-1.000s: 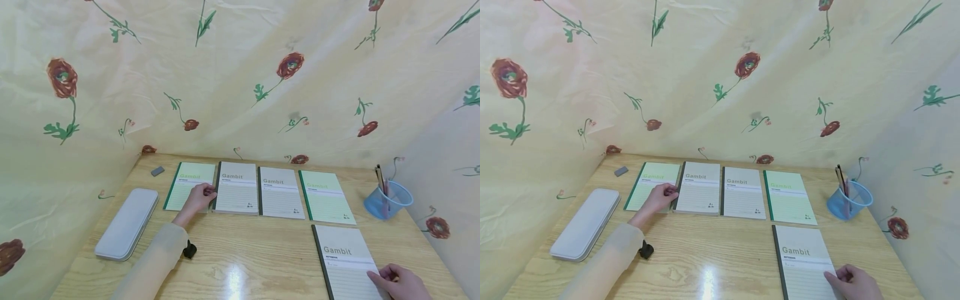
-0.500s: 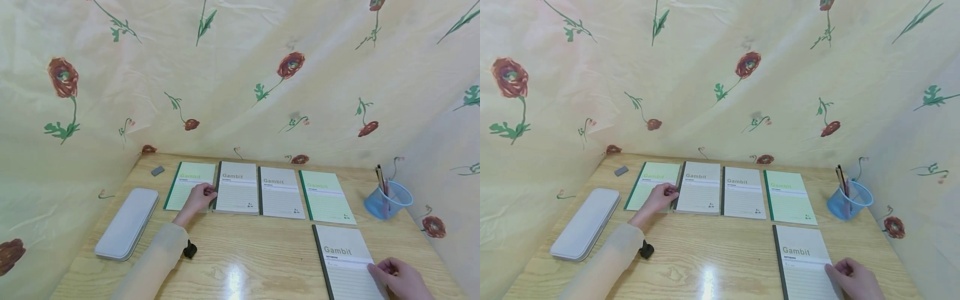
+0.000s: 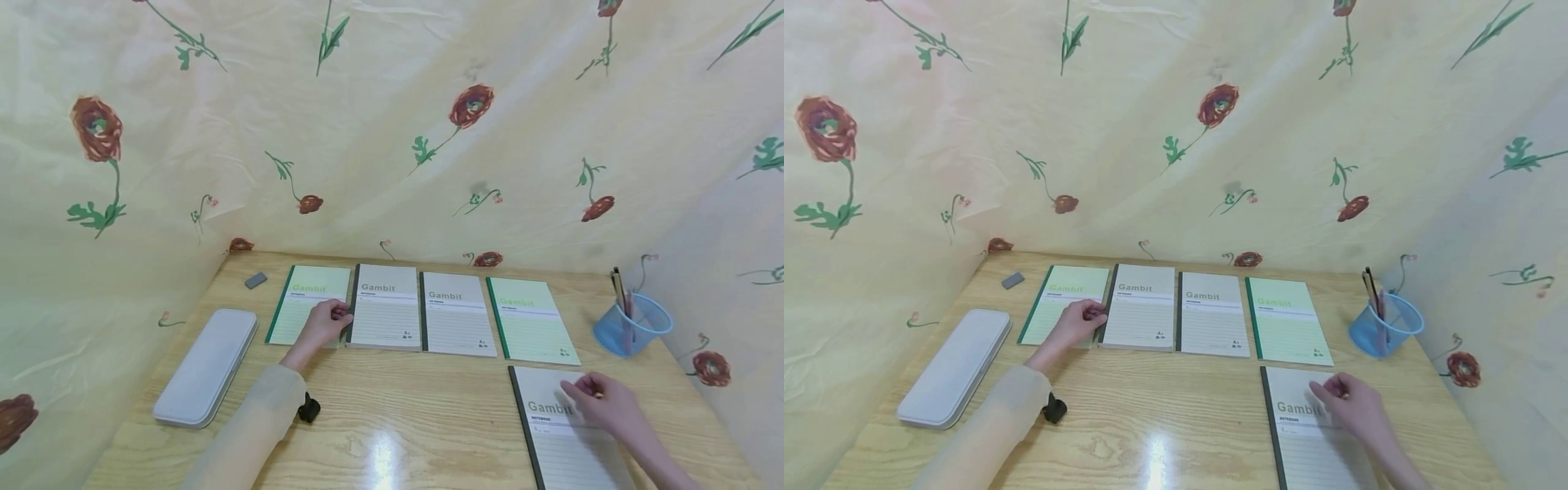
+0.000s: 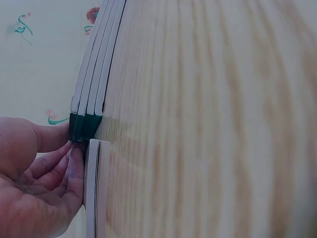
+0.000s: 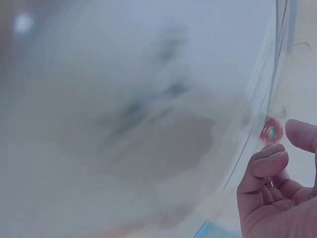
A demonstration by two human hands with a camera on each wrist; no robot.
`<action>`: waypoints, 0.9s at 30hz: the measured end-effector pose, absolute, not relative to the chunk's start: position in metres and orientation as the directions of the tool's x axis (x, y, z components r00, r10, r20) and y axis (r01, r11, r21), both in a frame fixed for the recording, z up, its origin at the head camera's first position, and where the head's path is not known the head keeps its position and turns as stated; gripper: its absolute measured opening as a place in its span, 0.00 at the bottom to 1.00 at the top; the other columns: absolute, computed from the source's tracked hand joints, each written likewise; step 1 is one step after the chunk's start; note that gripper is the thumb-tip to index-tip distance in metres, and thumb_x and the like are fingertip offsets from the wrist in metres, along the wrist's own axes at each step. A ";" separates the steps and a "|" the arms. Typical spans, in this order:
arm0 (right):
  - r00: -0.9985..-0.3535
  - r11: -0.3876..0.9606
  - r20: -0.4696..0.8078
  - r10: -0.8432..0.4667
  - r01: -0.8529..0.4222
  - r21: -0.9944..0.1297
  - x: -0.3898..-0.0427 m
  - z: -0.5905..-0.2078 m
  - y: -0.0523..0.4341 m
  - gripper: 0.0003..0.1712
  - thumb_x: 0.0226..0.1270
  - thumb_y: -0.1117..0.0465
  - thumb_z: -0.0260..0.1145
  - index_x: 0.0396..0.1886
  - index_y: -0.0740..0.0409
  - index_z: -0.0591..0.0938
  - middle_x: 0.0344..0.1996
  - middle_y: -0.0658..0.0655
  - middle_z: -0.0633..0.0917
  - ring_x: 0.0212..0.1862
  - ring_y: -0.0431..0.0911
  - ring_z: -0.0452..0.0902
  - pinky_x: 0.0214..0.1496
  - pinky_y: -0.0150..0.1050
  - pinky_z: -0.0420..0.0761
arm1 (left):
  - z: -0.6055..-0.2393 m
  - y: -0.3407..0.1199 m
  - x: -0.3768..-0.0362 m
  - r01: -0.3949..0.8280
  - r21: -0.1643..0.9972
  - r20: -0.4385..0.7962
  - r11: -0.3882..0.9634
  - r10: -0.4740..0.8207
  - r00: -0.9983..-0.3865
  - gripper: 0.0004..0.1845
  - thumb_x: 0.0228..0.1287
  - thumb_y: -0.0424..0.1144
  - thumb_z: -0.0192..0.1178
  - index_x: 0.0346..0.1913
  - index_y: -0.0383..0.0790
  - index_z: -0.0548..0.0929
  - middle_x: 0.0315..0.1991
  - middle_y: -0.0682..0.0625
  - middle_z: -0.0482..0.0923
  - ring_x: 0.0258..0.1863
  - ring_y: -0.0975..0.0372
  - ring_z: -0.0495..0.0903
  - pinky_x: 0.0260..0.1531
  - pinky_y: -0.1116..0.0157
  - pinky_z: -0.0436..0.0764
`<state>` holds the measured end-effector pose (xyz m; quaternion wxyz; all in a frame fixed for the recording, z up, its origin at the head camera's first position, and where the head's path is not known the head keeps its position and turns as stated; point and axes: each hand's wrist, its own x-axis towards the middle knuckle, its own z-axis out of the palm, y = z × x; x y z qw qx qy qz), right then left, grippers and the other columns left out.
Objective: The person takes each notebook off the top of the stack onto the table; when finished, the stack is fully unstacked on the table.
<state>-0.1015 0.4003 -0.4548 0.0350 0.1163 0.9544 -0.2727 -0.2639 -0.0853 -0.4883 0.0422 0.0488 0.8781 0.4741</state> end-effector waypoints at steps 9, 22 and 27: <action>-0.995 0.779 -0.042 0.093 0.099 -0.620 -0.158 -0.449 0.345 0.25 0.71 0.44 0.64 0.40 0.64 0.81 0.28 0.55 0.80 0.27 0.45 0.72 0.25 0.36 0.72 | -0.489 -0.086 -0.263 0.045 0.837 -0.031 0.545 0.130 -0.991 0.13 0.68 0.33 0.64 0.53 0.32 0.82 0.44 0.44 0.83 0.44 0.55 0.80 0.48 0.57 0.80; -0.993 0.601 -0.100 0.057 0.115 -0.791 -0.230 -0.445 0.262 0.25 0.72 0.46 0.64 0.47 0.67 0.81 0.29 0.62 0.83 0.24 0.44 0.75 0.26 0.39 0.76 | -0.490 -0.087 -0.264 0.038 0.833 -0.041 0.552 0.130 -0.991 0.14 0.69 0.34 0.64 0.53 0.32 0.82 0.45 0.43 0.83 0.45 0.54 0.80 0.49 0.56 0.79; -0.990 0.563 -0.130 0.055 0.139 -0.815 -0.249 -0.444 0.235 0.26 0.71 0.46 0.64 0.49 0.66 0.81 0.33 0.63 0.84 0.25 0.44 0.76 0.30 0.39 0.78 | -0.489 -0.088 -0.264 0.036 0.836 -0.044 0.548 0.132 -0.990 0.13 0.69 0.34 0.63 0.53 0.31 0.82 0.44 0.43 0.82 0.45 0.54 0.80 0.48 0.57 0.79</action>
